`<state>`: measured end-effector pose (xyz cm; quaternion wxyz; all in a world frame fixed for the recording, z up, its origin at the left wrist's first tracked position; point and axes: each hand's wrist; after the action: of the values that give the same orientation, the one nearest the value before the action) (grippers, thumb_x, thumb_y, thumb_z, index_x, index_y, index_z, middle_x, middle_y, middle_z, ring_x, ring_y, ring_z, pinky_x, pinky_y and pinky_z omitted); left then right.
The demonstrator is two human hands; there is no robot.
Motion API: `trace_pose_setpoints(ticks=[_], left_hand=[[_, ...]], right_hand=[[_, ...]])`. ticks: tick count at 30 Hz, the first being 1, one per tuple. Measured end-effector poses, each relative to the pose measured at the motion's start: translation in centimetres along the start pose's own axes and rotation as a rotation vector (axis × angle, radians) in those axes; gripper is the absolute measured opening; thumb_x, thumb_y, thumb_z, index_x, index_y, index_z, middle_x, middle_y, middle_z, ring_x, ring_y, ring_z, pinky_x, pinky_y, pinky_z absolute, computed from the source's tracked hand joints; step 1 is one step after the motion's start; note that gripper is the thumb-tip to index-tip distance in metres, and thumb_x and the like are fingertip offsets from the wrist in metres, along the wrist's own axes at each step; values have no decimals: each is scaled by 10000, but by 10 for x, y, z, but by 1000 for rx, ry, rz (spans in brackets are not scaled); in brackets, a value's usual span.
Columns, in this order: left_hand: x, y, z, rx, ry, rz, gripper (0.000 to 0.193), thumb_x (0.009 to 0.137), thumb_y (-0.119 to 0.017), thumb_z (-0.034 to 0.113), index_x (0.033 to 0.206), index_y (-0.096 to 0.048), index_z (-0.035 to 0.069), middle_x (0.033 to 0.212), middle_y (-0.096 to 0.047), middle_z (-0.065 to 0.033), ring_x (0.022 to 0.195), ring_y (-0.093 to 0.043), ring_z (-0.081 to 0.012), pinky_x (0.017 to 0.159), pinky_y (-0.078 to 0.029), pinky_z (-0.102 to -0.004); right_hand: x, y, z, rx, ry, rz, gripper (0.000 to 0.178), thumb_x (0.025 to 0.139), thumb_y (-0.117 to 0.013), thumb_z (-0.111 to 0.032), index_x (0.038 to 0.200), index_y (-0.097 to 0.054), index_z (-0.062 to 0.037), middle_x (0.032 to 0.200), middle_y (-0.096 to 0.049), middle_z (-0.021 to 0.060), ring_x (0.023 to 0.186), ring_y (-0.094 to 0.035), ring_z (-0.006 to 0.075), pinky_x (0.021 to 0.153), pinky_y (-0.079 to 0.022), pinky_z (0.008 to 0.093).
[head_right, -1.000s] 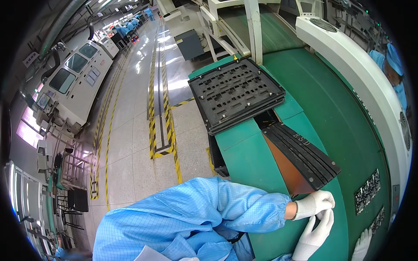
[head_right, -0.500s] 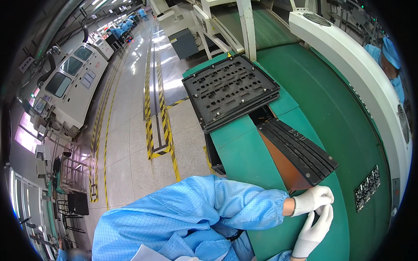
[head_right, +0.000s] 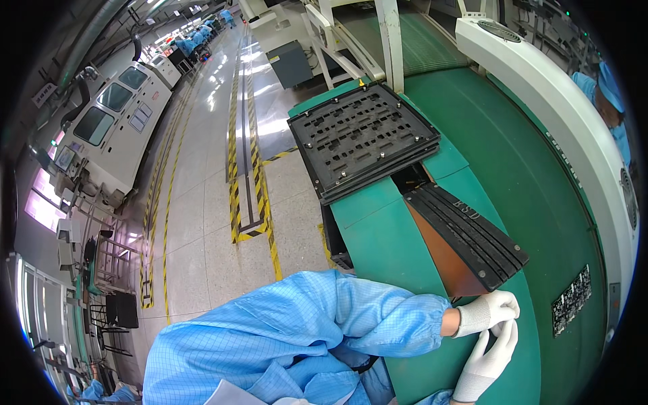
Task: The recorder is seen inspecting, picking, and sorting printed circuit boards from trays at a manual assembly station.
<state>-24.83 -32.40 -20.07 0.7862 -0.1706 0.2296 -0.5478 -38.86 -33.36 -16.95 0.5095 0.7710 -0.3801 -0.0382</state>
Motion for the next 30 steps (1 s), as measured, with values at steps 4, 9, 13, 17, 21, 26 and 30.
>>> trace_pose_setpoints(ticks=[4,9,13,17,21,26,30], left_hand=[[-4,-1,4,-32,2,-11,152,941,-618,121,990,-633,-22,926,-670,-91,831,-702,-166,739,-590,-313],[-4,-1,5,-19,9,-7,153,939,-619,119,989,-632,-24,921,-669,-89,828,-703,-166,733,-591,-312],[2,-2,-2,-5,-33,5,126,933,-605,102,973,-627,-16,903,-663,-91,807,-703,-182,715,-598,-324],[8,-2,-12,-36,-79,7,79,928,-576,69,953,-608,1,866,-642,-94,758,-705,-207,667,-618,-346],[10,-2,-16,-39,-73,18,83,930,-580,74,953,-610,0,869,-640,-91,756,-701,-206,667,-618,-347],[10,-2,-16,-26,-82,16,88,936,-587,82,958,-613,1,875,-640,-88,759,-702,-204,663,-618,-349],[10,-2,-16,-13,-76,26,95,939,-591,88,962,-613,-1,879,-641,-91,757,-704,-205,658,-620,-347]], right_hand=[[1,1,-1,-11,-6,-6,530,971,-608,-29,1475,-455,25,1415,-527,246,1254,-571,401,1053,-467,429],[0,1,0,-16,-18,-8,525,971,-612,-34,1471,-462,23,1410,-531,246,1249,-576,403,1047,-471,431],[1,0,3,-15,-7,-1,524,970,-614,-34,1468,-462,28,1411,-530,247,1251,-575,402,1048,-470,430],[0,-1,4,-9,-1,-1,524,971,-614,-33,1468,-461,32,1412,-528,247,1252,-575,399,1047,-471,427],[0,0,3,-6,-2,0,518,973,-610,-31,1465,-463,33,1410,-529,246,1249,-576,397,1045,-471,424],[0,1,2,10,-13,-9,510,974,-605,-28,1461,-468,32,1408,-531,244,1247,-577,394,1045,-470,423],[1,1,1,-1,-2,-7,514,972,-604,-26,1464,-467,30,1407,-531,243,1252,-574,394,1045,-470,424]])
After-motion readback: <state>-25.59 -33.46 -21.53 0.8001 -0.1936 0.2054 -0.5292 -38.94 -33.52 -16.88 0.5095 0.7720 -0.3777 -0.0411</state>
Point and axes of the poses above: each hand's wrist, its own x-axis towards the middle knuckle, its own y-axis out of the back of the hand, z = x × y
